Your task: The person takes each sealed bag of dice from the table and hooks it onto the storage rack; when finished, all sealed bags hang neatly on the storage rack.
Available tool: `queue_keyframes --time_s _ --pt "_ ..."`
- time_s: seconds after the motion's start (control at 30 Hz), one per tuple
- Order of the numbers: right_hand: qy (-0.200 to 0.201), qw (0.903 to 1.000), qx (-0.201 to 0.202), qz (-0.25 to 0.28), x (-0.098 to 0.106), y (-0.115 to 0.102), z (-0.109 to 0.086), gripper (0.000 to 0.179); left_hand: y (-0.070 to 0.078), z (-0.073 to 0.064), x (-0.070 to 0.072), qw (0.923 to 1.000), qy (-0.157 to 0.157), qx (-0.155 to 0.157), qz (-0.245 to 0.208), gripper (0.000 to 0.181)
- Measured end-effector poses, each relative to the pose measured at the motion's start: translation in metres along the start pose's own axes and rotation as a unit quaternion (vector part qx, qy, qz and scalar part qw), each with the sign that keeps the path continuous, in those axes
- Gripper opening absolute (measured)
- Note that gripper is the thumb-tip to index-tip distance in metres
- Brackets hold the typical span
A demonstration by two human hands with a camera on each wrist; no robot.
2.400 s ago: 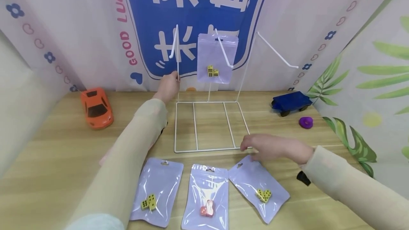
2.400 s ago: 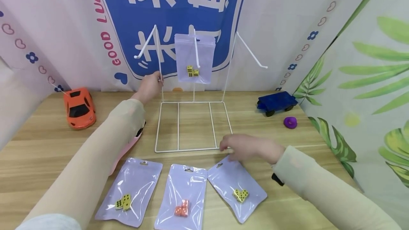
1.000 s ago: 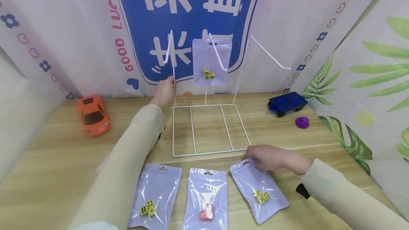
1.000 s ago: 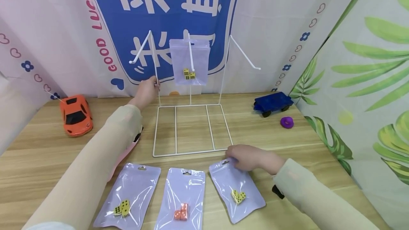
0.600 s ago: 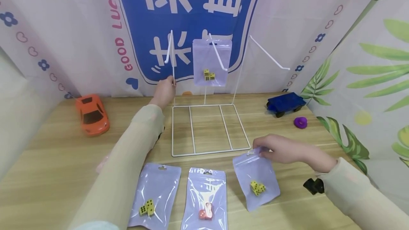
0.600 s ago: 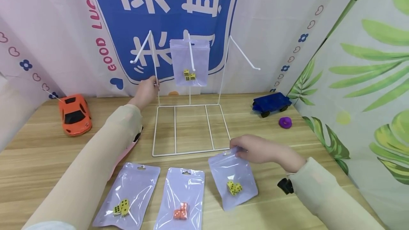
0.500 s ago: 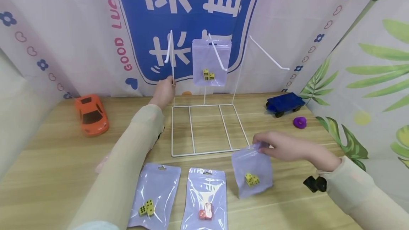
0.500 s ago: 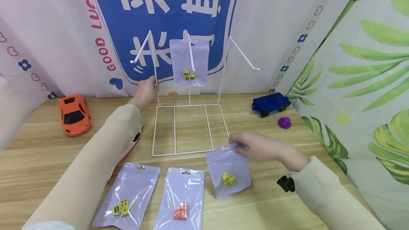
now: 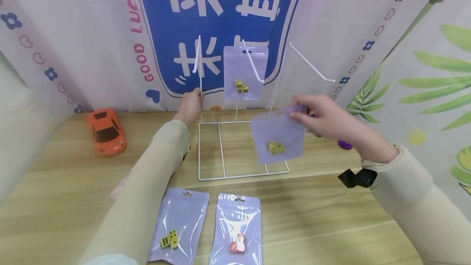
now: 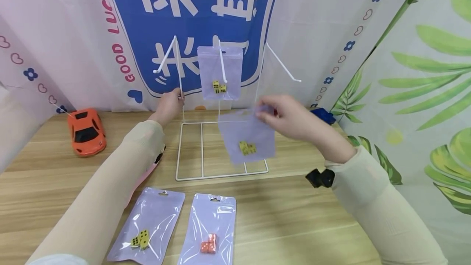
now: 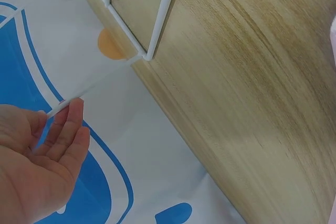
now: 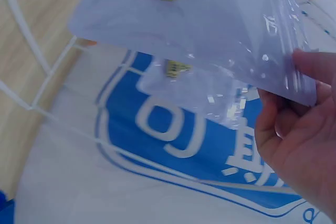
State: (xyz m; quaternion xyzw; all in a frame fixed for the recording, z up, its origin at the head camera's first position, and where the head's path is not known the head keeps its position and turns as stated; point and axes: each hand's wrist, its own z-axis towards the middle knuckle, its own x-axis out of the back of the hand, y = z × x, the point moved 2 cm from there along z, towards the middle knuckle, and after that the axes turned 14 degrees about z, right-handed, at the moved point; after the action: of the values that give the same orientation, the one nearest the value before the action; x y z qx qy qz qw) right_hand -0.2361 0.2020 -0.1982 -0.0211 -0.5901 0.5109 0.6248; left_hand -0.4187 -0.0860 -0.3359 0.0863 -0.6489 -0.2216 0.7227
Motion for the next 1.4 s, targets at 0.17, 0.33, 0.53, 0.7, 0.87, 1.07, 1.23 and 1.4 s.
queue_keyframes --time_s 0.17,0.33,0.53,0.7,0.87,1.07,1.23,1.4 --pt "0.066 0.9969 0.004 0.043 0.012 -0.020 0.022 0.009 -0.001 0.000 -0.002 1.0000 0.000 0.002 0.003 0.020" --pt "0.068 0.9955 -0.002 0.066 0.013 -0.025 0.038 0.013 -0.001 0.001 -0.002 1.0000 0.000 0.005 0.001 0.022" --pt "0.060 0.9963 -0.014 0.060 0.007 -0.024 0.050 0.013 -0.001 0.002 -0.002 1.0000 0.006 -0.002 -0.001 0.021" --pt "0.067 0.9956 -0.043 0.048 0.003 -0.020 0.057 0.013 -0.002 0.001 -0.001 1.0000 0.008 -0.003 0.002 0.019" --pt "0.079 0.9946 -0.064 0.019 0.000 -0.014 0.066 0.012 -0.002 0.001 -0.002 1.0000 0.008 -0.001 -0.001 0.019" --pt "0.096 0.9915 -0.088 -0.003 -0.002 0.001 0.084 0.014 -0.004 0.000 -0.001 0.9999 0.013 0.001 0.000 0.019" --pt "0.121 0.9878 -0.097 -0.007 -0.004 0.012 0.097 0.013 -0.003 0.000 -0.001 0.9999 0.013 0.001 0.005 0.019" --pt "0.150 0.9845 -0.090 -0.007 -0.005 0.020 0.110 0.011 -0.002 0.000 0.000 0.9997 0.018 0.000 0.013 0.017"
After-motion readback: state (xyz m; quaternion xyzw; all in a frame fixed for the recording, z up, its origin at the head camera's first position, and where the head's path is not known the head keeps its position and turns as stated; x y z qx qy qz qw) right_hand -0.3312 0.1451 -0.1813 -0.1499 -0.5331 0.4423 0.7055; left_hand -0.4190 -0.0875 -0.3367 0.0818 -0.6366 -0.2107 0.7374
